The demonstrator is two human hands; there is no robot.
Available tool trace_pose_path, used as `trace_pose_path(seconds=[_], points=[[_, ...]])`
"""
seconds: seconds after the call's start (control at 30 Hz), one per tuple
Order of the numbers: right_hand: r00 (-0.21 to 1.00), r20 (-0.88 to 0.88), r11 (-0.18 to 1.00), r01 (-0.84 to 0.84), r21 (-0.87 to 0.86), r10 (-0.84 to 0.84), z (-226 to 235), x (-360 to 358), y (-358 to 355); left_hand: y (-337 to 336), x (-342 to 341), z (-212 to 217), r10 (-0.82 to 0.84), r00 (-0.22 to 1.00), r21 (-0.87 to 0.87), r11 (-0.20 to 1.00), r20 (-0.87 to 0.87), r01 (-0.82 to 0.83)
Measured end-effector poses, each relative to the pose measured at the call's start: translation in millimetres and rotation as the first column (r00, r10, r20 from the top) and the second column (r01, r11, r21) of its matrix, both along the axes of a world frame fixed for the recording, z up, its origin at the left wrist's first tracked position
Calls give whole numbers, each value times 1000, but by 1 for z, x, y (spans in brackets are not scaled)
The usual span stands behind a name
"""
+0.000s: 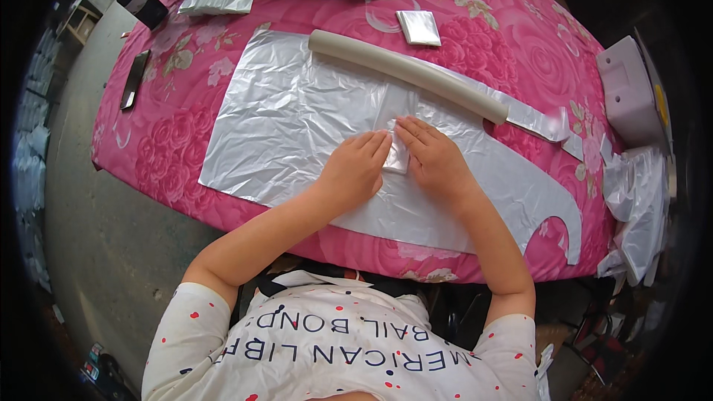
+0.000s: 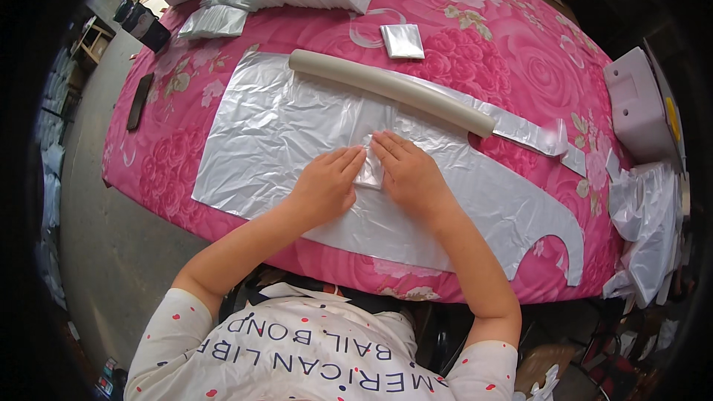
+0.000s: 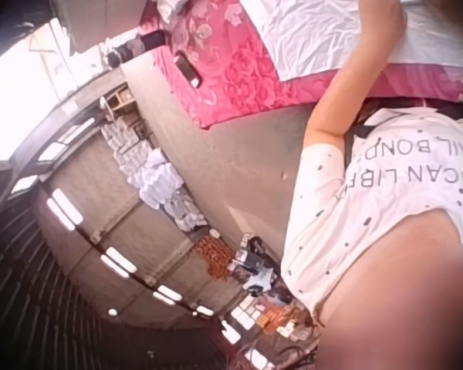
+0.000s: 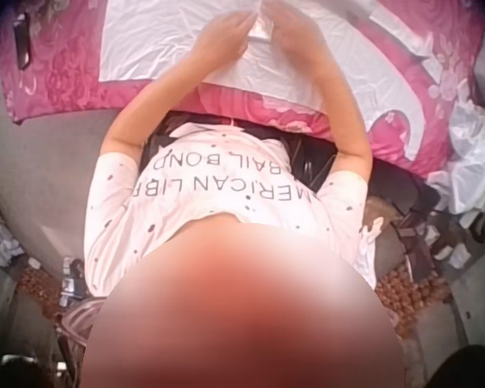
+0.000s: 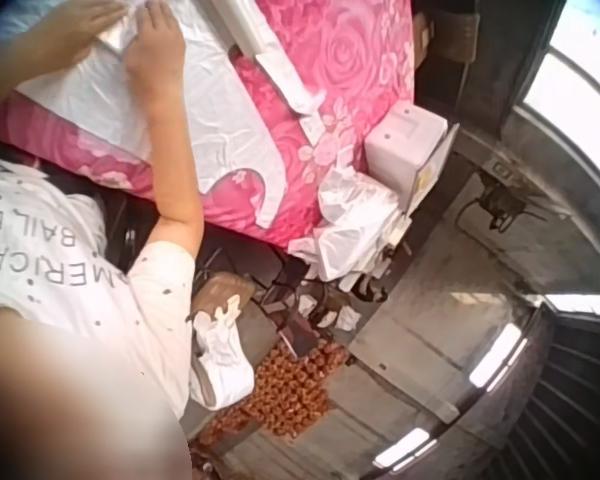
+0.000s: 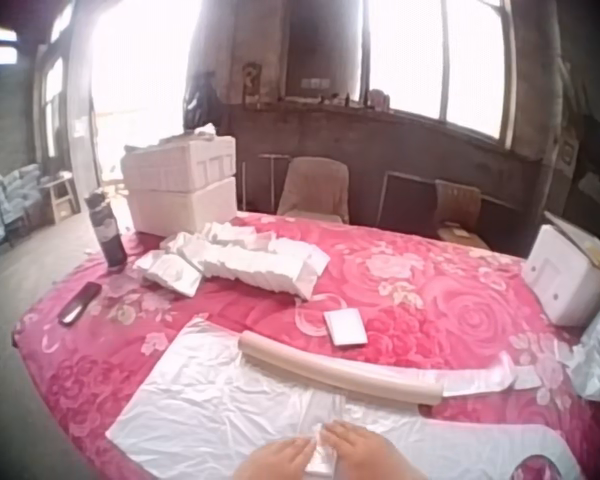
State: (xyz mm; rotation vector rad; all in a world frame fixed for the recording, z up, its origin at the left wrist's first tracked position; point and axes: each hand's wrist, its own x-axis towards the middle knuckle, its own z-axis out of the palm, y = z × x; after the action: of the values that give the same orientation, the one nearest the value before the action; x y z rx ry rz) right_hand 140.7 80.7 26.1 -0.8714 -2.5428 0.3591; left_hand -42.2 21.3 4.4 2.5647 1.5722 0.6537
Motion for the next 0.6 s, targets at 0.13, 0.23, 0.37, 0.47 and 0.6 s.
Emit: trace_pose_path(seconds=[0.13,0.23,0.37,0.47,0.6], points=[[997,-71,1000,-10,-17,9,-3,3,6,11,-8,1,-85,996,-23,996,36,86],[990,-112,997,-82,-4,81,-6,7,2,0,-16,5,-225,971,48,974,77,222],[973,-178,989,-144,21,145,-8,8,-33,-29,-25,13,-371,914,31,928,167,371],[972,-200,992,-129,-5,125,-7,11,-49,-34,-28,7,-329,924,-13,941,196,338],[978,-204,987,-63,-150,31,-3,15,-53,-36,-26,5,-295,931,2,954,216,301]])
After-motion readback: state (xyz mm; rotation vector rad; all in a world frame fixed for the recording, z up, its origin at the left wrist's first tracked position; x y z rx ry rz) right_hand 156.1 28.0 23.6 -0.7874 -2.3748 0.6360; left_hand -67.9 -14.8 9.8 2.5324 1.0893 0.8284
